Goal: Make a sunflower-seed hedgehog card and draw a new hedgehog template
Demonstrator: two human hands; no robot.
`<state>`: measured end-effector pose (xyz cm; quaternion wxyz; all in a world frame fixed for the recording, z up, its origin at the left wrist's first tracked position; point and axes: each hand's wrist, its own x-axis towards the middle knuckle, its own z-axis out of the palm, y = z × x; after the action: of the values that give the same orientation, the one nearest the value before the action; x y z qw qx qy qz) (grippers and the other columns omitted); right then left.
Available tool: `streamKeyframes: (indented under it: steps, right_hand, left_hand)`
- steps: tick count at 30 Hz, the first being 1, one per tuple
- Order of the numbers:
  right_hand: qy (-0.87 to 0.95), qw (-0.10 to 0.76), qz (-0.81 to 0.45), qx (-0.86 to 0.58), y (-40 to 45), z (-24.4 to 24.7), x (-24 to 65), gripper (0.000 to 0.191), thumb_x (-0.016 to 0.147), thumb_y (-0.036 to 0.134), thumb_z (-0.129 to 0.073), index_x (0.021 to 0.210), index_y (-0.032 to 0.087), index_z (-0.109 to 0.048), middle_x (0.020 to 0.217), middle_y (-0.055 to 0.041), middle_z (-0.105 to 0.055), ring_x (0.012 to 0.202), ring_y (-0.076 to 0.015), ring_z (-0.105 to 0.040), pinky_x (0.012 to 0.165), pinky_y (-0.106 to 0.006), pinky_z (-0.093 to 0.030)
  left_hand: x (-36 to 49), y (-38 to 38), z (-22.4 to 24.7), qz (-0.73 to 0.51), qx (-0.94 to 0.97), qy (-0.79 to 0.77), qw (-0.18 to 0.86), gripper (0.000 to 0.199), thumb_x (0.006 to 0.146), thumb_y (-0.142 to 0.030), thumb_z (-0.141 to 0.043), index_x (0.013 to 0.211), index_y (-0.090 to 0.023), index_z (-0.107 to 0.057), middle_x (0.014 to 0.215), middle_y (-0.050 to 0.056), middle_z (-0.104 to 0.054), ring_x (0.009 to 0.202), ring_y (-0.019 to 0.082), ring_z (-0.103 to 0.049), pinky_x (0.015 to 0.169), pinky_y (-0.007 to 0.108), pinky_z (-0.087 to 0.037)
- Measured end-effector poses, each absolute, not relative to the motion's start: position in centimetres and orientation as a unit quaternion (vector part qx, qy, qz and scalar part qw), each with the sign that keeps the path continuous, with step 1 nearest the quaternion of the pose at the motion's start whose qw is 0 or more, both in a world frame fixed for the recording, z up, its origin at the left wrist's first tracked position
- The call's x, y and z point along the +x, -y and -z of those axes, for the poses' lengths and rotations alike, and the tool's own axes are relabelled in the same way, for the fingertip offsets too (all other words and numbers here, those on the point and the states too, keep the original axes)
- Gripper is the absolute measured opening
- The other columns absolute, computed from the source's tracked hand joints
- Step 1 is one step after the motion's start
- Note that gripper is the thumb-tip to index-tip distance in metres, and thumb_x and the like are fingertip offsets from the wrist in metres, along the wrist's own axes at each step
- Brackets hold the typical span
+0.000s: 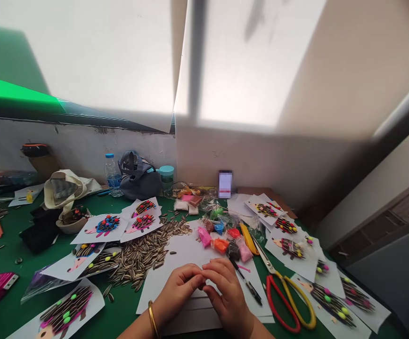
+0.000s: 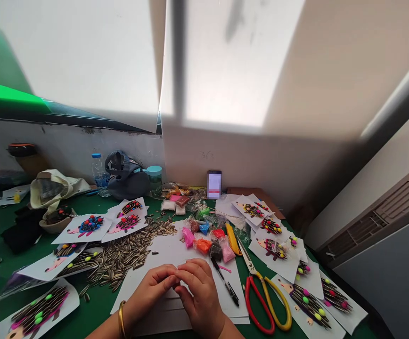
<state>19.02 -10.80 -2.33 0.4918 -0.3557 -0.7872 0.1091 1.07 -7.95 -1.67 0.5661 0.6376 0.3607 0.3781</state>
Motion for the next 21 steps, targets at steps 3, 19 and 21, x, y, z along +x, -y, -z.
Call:
streamKeyframes:
  steps: [3, 19, 21]
  right_hand:
    - [0.776, 0.5, -0.111, -0.368, 10.8, 2.29, 18.96, 0.025, 0.09, 0.015, -0.057, 0.112, 0.027, -0.062, 0.11, -0.0068, -0.065, 0.108, -0.0247, -0.056, 0.093, -0.045, -0.048]
    - [0.779, 0.508, -0.12, -0.347, 10.66, 2.49, 18.77, 0.021, 0.087, 0.013, -0.062, 0.104, 0.026, -0.063, 0.106, -0.0055, -0.064, 0.106, -0.0234, -0.054, 0.092, -0.044, -0.048]
    - [0.772, 0.514, -0.122, -0.354, 10.63, 2.46, 18.86, 0.02, 0.087, 0.012, -0.061, 0.102, 0.025, -0.063, 0.105, -0.0054, -0.064, 0.105, -0.0233, -0.054, 0.092, -0.044, -0.048]
  left_hand:
    - [1.02, 7.97, 1.93, -0.383, 0.648, -0.345, 0.56, 0.037, 0.088, -0.05, -0.056, 0.083, -0.017, -0.074, 0.086, 0.006, -0.07, 0.085, 0.02, -0.062, 0.082, 0.029, -0.046]
    - [1.14, 7.9, 2.56, -0.39, 0.635, -0.351, 0.566, 0.042, 0.077, -0.058, -0.066, 0.071, -0.016, -0.07, 0.074, 0.003, -0.065, 0.074, 0.017, -0.057, 0.073, 0.027, -0.044]
    - [1.21, 7.95, 2.19, -0.379, 0.643, -0.356, 0.562, 0.039, 0.08, -0.054, -0.064, 0.076, -0.016, -0.072, 0.078, 0.004, -0.066, 0.077, 0.018, -0.057, 0.076, 0.028, -0.044]
